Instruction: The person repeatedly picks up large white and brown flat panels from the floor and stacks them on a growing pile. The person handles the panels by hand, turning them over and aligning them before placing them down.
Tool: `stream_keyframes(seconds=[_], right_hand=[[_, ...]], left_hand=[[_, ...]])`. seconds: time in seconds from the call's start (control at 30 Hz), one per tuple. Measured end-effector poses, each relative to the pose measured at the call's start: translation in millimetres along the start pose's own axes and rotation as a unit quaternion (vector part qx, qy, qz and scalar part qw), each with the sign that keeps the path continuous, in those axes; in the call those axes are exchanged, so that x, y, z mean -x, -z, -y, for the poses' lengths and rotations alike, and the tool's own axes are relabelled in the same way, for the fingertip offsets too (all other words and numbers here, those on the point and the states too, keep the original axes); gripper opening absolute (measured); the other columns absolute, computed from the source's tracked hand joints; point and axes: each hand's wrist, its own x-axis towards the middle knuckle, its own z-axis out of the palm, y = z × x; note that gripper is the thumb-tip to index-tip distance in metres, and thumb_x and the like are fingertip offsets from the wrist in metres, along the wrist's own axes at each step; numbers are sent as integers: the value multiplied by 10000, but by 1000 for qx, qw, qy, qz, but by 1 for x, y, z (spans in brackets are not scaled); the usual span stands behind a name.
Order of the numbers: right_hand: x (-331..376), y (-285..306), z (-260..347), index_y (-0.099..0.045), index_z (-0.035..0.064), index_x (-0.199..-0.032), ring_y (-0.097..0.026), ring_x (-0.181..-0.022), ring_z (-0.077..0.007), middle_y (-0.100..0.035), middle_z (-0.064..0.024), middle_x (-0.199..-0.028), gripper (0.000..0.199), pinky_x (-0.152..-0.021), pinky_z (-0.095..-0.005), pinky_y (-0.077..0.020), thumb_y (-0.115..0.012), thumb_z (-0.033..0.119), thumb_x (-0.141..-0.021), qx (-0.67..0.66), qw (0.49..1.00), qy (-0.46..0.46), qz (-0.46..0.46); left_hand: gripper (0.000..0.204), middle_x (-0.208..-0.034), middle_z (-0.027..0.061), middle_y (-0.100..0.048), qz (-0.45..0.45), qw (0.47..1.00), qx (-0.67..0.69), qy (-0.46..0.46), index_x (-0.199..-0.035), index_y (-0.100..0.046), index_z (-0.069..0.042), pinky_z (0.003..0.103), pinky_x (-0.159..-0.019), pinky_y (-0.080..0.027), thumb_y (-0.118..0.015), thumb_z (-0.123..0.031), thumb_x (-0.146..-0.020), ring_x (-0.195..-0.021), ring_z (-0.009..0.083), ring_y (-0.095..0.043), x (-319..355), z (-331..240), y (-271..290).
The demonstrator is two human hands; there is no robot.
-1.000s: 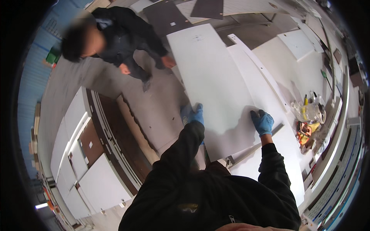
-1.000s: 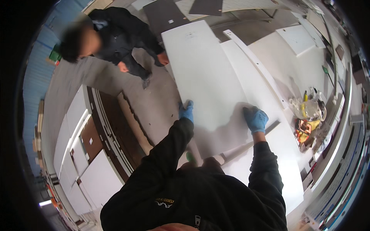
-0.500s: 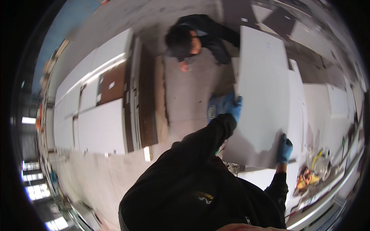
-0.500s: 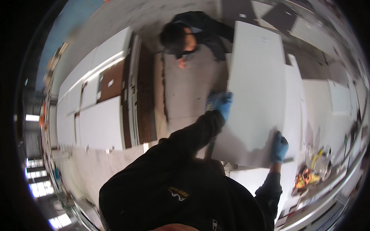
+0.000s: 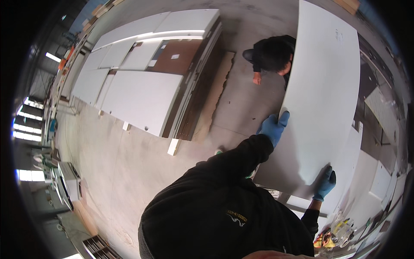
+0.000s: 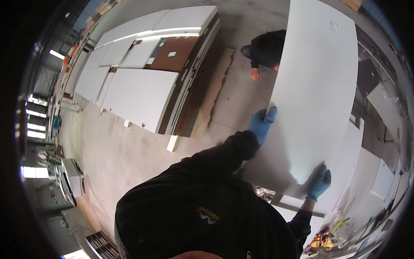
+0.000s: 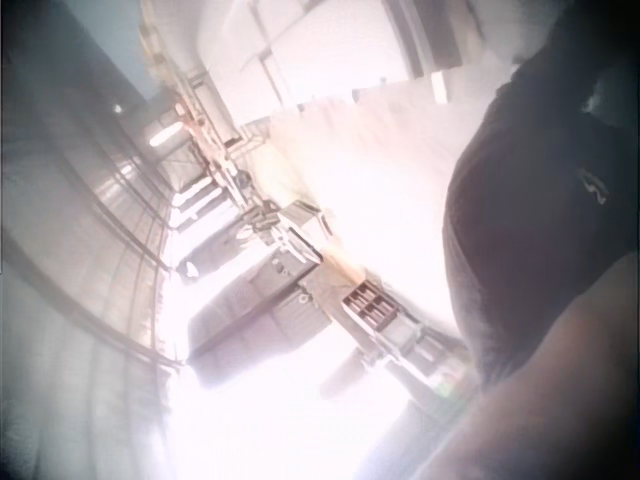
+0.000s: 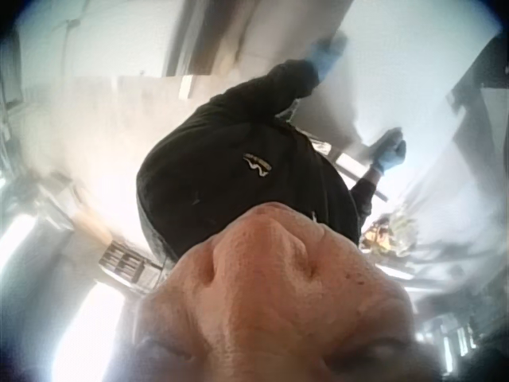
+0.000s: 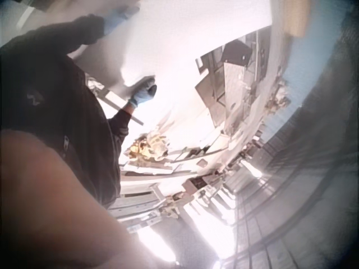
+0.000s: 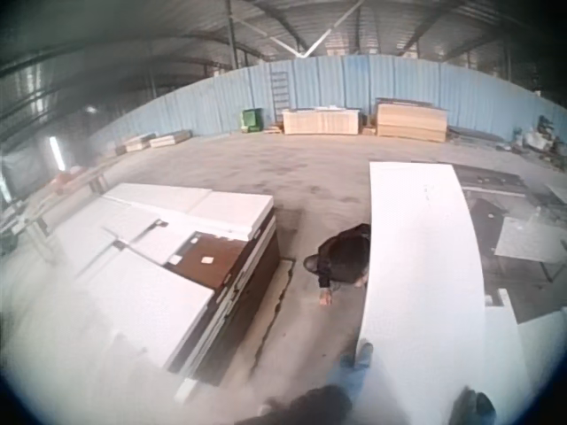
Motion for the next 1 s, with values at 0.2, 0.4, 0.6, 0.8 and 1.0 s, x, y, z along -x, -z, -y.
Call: stream_keyframes(seconds=[0.2,0.4,0.6,0.8,1.0], right_hand=[[10,-106,84,-666,-44,-828,-483,-648,-118,-598,-34,-676,396,-603,-324,-441,-576,266,-1058,-38,994,76,74],[32,-242,172,-729,-49,-976,-570,-661,-149,-693,-160,-741,382,-657,-359,-491,-593,302,-1038,-9,973,192,129],[32,-367,249,-695,-50,-942,-538,-694,-139,-670,-210,-766,410,-683,-388,-481,-665,357,-980,56,946,165,273],[20,-505,303,-679,-28,-851,-585,-609,-344,-641,-236,-736,429,-641,-431,-475,-633,379,-977,32,884,227,408],[-8,-686,341,-659,-29,-826,-557,-625,-198,-634,-171,-699,418,-644,-380,-464,-677,364,-967,130,825,247,492]], left_hand=[[429,-816,-15,-587,-75,975,208,1,-999,-659,-9,269,-684,-451,-693,-437,-982,-753,91,-502,-8,-29,138],[486,-948,76,-692,-190,944,271,1,-1093,-648,53,296,-767,-510,-731,-409,-969,-836,123,-602,-33,-15,285],[420,-769,23,-636,-303,901,311,10,-908,-637,-5,297,-558,-463,-709,-414,-975,-643,108,-559,-63,24,385],[399,-782,36,-629,-390,839,378,30,-850,-587,-28,321,-592,-482,-711,-383,-983,-674,135,-565,-112,60,455],[403,-780,51,-647,-486,790,373,25,-873,-592,-37,335,-573,-491,-689,-412,-984,-656,155,-575,-194,79,501]])
